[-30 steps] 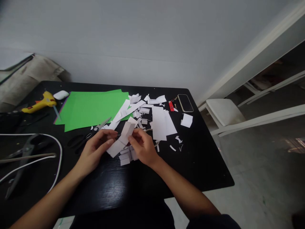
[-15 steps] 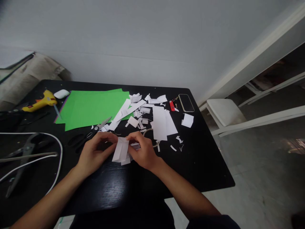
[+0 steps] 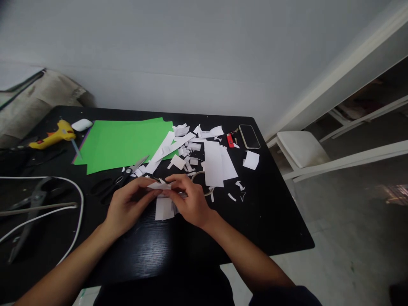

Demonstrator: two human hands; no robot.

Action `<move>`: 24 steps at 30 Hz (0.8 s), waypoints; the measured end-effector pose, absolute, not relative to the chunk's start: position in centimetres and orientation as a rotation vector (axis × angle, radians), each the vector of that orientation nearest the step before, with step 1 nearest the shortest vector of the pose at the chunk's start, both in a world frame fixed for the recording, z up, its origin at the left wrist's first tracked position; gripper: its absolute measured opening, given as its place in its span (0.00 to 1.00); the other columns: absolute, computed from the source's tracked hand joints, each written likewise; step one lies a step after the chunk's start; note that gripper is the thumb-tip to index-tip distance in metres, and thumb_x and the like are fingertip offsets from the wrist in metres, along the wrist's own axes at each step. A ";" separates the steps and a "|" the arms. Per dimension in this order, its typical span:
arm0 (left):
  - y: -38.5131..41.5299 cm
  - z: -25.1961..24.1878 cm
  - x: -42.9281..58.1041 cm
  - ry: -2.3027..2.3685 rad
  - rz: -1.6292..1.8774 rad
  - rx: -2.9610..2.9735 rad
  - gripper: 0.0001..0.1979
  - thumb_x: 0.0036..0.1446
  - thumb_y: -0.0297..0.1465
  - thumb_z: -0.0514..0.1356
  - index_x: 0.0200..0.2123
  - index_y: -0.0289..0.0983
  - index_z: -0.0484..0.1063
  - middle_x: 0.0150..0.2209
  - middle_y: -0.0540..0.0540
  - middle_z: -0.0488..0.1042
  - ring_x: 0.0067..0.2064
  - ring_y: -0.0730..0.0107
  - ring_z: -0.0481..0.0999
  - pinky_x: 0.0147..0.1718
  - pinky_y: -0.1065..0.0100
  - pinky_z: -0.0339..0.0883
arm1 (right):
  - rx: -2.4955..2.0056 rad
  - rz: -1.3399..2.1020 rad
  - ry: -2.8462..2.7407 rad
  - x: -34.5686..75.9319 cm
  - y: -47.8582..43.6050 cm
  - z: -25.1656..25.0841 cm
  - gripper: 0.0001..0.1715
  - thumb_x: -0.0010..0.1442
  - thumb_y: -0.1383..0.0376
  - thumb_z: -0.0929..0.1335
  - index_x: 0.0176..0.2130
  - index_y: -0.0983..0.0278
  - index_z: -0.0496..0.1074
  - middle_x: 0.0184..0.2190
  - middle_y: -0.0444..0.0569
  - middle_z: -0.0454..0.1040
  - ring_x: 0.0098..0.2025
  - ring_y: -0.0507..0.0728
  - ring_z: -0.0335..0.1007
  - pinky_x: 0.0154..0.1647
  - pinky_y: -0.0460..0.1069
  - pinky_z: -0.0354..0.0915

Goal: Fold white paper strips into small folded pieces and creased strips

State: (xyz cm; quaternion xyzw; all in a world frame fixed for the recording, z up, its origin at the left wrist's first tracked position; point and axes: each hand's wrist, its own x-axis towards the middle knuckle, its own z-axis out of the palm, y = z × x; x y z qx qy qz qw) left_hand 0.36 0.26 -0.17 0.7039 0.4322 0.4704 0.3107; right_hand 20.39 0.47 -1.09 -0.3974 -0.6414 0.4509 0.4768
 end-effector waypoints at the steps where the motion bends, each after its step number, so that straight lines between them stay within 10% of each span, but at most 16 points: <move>1: 0.2 -0.1 0.5 1.165 1.241 1.791 0.03 0.62 0.27 0.67 0.39 0.39 0.77 0.35 0.49 0.81 0.35 0.70 0.81 0.34 0.70 0.76 | -0.993 1.158 -1.538 20.4 0.5 -1.0 0.15 0.65 0.62 0.74 0.50 0.58 0.73 0.37 0.46 0.83 0.39 0.56 0.82 0.38 0.48 0.74; 14: 0.3 0.3 1.4 1.154 1.154 1.262 0.14 0.59 0.36 0.68 0.45 0.38 0.73 0.30 0.50 0.78 0.32 0.68 0.78 0.33 0.67 0.73 | -1.166 1.386 -1.237 20.1 1.5 -0.8 0.15 0.54 0.55 0.79 0.36 0.62 0.79 0.33 0.47 0.81 0.35 0.56 0.79 0.40 0.51 0.76; 24: 0.6 0.6 1.3 1.178 1.159 1.145 0.14 0.55 0.39 0.71 0.36 0.37 0.73 0.28 0.51 0.78 0.29 0.71 0.77 0.32 0.71 0.70 | -1.034 1.599 -1.151 20.2 1.3 -0.5 0.21 0.58 0.55 0.77 0.46 0.61 0.73 0.34 0.45 0.80 0.36 0.55 0.80 0.40 0.50 0.76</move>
